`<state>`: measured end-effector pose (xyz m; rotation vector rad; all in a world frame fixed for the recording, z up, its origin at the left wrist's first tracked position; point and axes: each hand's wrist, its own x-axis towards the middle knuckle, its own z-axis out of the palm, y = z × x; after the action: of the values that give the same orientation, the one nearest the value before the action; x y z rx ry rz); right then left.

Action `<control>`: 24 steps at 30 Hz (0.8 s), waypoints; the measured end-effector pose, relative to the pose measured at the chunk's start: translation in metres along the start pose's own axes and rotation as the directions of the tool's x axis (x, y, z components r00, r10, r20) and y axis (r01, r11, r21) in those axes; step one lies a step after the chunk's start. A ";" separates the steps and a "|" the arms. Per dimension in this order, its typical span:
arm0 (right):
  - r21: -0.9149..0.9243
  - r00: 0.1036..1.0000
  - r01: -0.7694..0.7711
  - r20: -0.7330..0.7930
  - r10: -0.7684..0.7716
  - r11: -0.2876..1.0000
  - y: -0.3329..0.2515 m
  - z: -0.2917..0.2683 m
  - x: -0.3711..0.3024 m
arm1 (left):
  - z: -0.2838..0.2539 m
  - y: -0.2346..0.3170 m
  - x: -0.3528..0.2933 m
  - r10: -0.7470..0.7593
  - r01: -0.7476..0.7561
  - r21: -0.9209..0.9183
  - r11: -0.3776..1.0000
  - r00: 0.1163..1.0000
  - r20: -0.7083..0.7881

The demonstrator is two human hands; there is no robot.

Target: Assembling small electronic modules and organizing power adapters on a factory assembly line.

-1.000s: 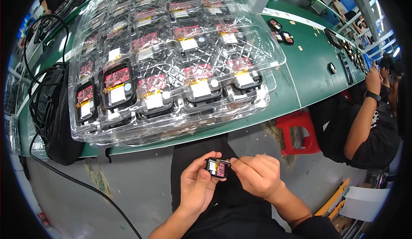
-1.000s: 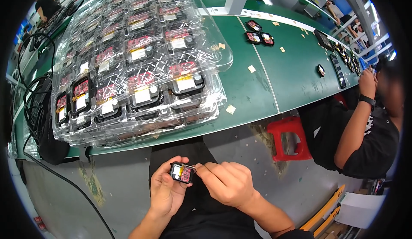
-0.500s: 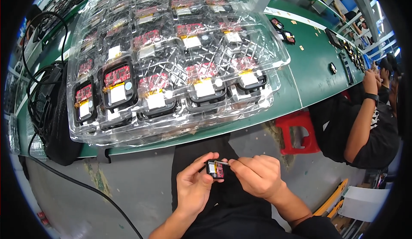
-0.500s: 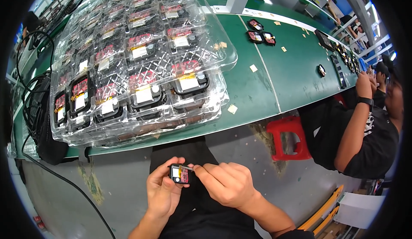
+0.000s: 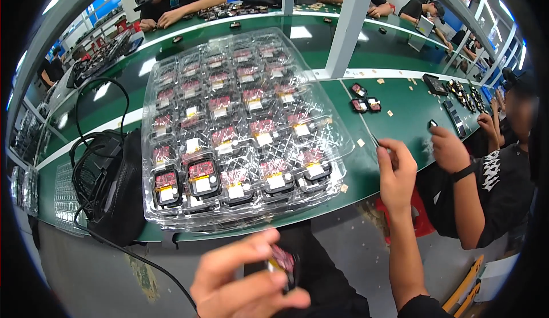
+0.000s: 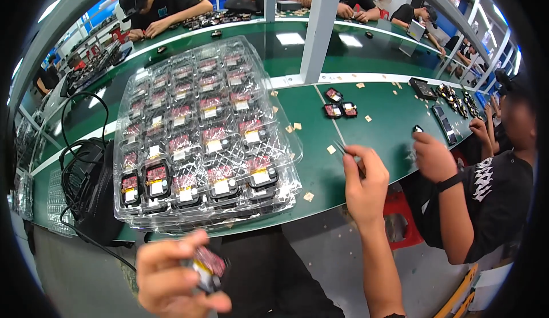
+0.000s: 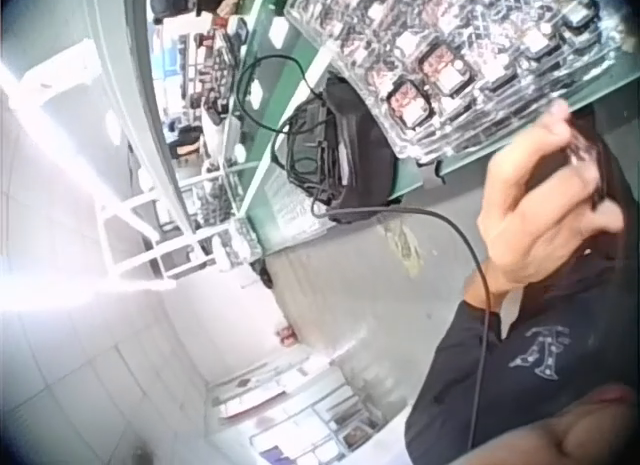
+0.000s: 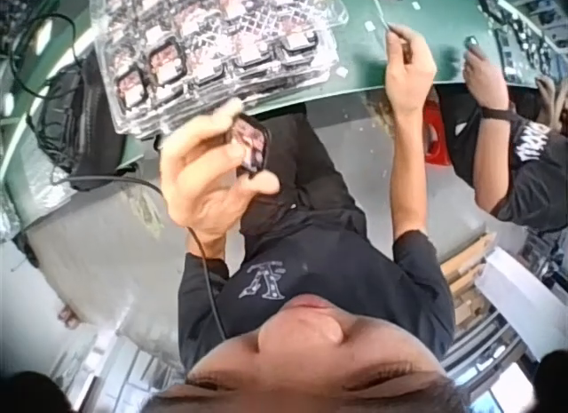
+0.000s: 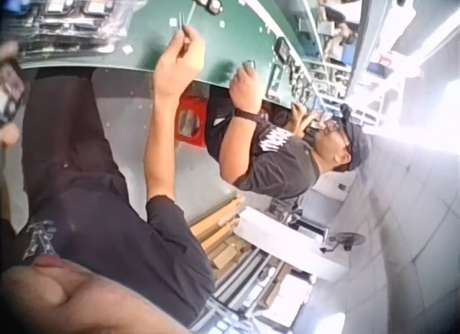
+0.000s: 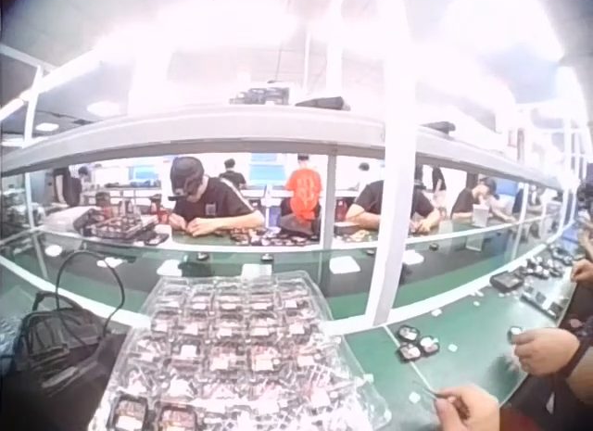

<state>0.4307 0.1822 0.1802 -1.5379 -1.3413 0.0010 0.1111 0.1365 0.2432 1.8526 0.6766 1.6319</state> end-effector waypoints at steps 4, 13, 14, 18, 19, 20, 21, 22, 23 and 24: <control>0.113 0.973 -0.227 0.068 0.221 0.967 0.022 0.002 0.025 | 0.014 -0.017 0.051 0.095 -0.084 0.498 0.863 0.995 0.004; 0.177 0.939 -0.299 0.232 0.255 0.938 0.016 0.019 0.024 | 0.006 -0.022 0.065 -0.021 -0.060 0.775 0.629 0.995 0.094; 0.151 0.941 -0.291 0.226 0.254 0.945 0.018 0.016 0.024 | 0.010 -0.020 0.068 0.002 -0.074 0.773 0.630 0.996 0.093; 0.157 0.958 -0.253 0.181 0.224 0.955 0.018 0.013 0.024 | 0.003 -0.037 0.057 -0.096 0.013 0.745 0.667 0.993 0.068; 0.153 0.963 -0.231 0.179 0.203 0.961 0.020 0.014 0.023 | 0.003 -0.036 0.059 -0.118 0.025 0.748 0.664 0.990 0.072; 0.150 0.967 -0.209 0.178 0.181 0.966 0.022 0.013 0.022 | 0.004 -0.034 0.060 -0.111 0.015 0.740 0.672 0.991 0.081; 0.151 0.969 -0.205 0.171 0.179 0.967 0.022 0.013 0.023 | 0.010 -0.026 0.065 -0.057 -0.039 0.755 0.655 0.993 0.100; 0.162 0.957 -0.245 0.200 0.212 0.956 0.020 0.012 0.023 | 0.015 -0.021 0.069 -0.004 -0.091 0.769 0.633 0.993 0.121; 0.172 0.942 -0.286 0.229 0.244 0.943 0.019 0.011 0.024 | 0.016 -0.021 0.070 0.001 -0.096 0.767 0.634 0.992 0.123; 0.154 0.940 -0.288 0.236 0.248 0.945 0.018 0.011 0.022 | 0.016 -0.021 0.070 0.008 -0.105 0.767 0.633 0.992 0.129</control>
<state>0.4455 0.2087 0.1762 -1.5809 -1.2441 0.4646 0.1354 0.1990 0.2760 2.5527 1.4571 1.3307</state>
